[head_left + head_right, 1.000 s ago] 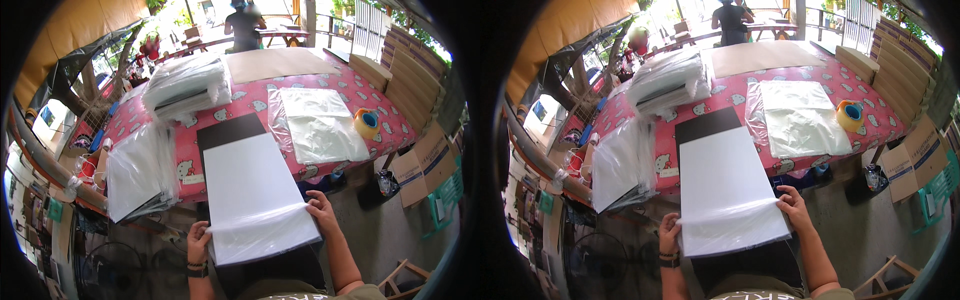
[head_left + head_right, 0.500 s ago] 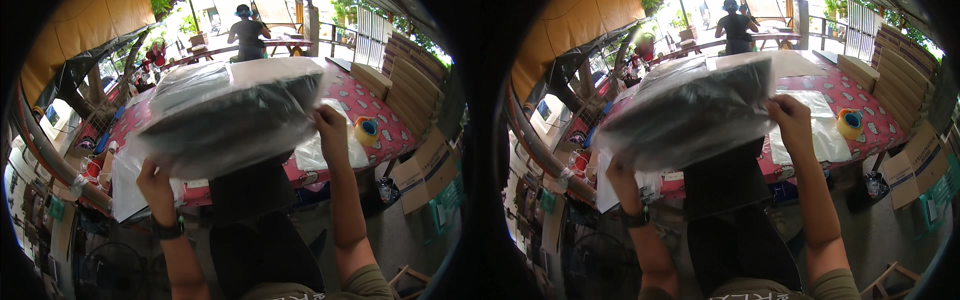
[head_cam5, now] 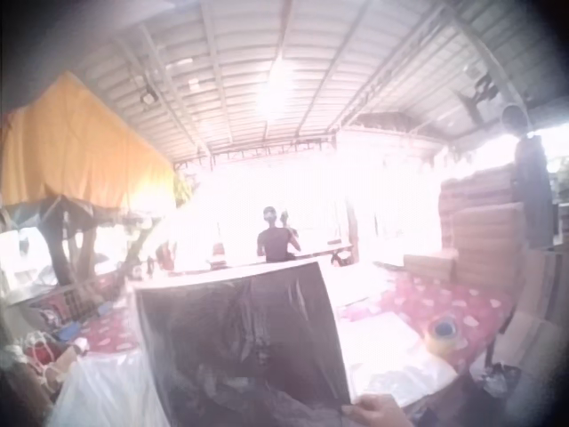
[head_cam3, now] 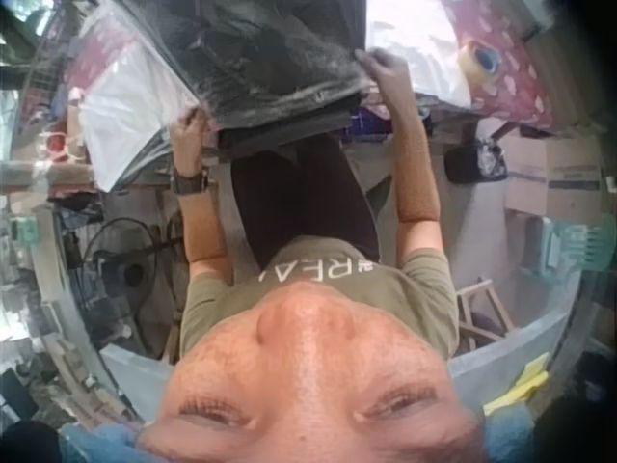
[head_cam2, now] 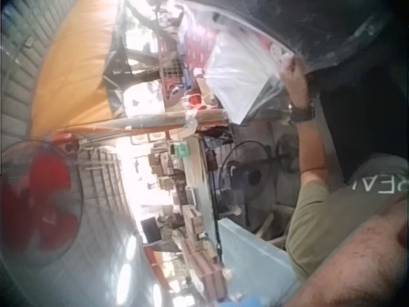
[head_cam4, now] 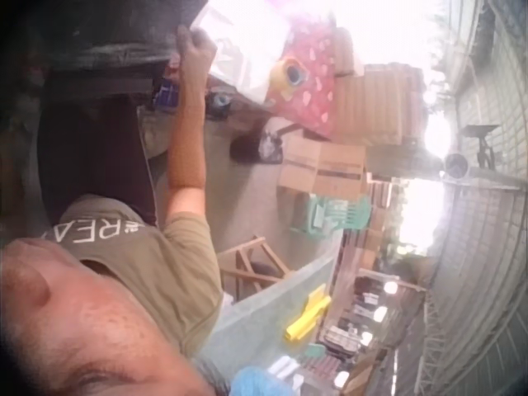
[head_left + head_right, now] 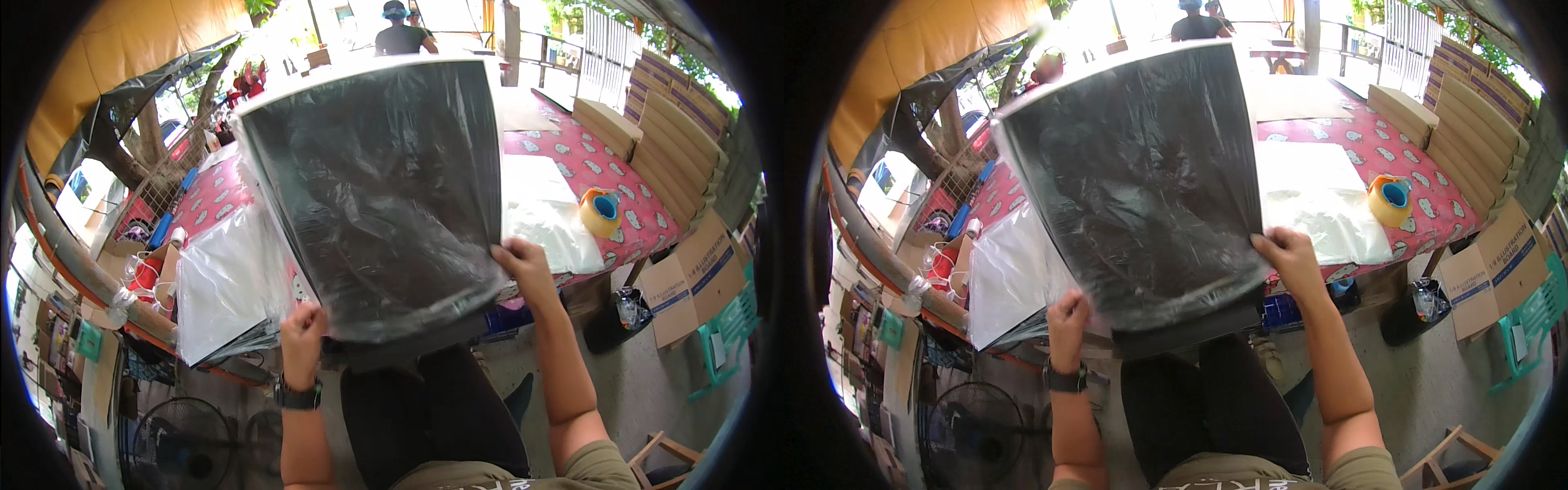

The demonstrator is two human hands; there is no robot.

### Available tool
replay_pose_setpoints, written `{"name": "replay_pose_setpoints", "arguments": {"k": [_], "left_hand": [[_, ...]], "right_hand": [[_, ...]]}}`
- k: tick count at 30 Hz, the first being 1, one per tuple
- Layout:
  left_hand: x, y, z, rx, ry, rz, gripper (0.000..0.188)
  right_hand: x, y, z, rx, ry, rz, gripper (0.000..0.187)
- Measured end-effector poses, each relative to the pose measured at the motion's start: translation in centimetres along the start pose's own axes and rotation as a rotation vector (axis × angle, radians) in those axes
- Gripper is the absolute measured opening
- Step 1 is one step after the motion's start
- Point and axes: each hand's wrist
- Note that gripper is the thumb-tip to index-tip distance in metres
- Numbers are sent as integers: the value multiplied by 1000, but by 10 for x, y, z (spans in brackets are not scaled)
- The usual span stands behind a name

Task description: The person places black and white rectangular boards into individual plastic sleeves, smoothing the sleeves and stacking the finished items one by one.

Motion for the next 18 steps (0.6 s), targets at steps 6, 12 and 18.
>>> {"name": "replay_pose_setpoints", "arguments": {"k": [6, 12, 18], "left_hand": [[3, -40, -109, 370, -362, -252, 11], [-6, -77, -190, 936, -216, -609, 21], [-10, -61, -222, 960, -62, -877, 21]], "right_hand": [[1, 41, -113, -340, -222, 128, 18], [-4, 86, -207, -717, -216, 440, 16], [17, 103, -255, -827, -266, 734, 24]]}}
Point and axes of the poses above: each hand's wrist, its own z-axis towards the middle knuckle, its own x-axis out of the back of the hand, y = z × x, and after that the axes turned 9 degrees about -y, right-handed
